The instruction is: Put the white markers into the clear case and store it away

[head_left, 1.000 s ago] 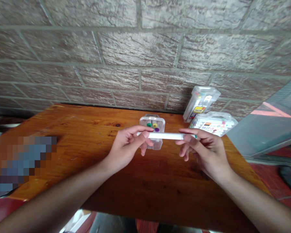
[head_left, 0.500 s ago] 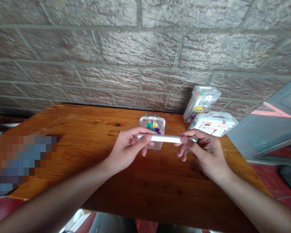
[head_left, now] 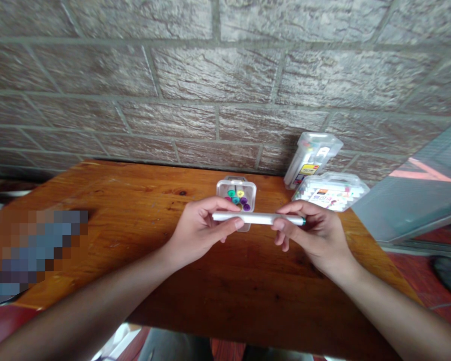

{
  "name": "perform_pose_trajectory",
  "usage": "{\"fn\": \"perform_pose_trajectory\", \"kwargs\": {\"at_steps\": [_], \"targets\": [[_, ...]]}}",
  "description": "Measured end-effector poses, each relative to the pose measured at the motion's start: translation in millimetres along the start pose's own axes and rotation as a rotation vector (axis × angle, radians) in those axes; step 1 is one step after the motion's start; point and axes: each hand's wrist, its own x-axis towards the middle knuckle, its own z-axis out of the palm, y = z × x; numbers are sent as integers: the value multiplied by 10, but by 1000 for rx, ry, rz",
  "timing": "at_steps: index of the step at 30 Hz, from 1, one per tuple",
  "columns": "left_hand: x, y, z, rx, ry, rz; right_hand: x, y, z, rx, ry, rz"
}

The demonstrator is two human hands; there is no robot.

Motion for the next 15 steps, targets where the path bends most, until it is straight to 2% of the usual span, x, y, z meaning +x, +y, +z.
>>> {"fn": "perform_pose_trajectory", "kwargs": {"at_steps": [15], "targets": [[1,15,-21,-111,-10,-46,-28,-65,0,22,18,19]]}}
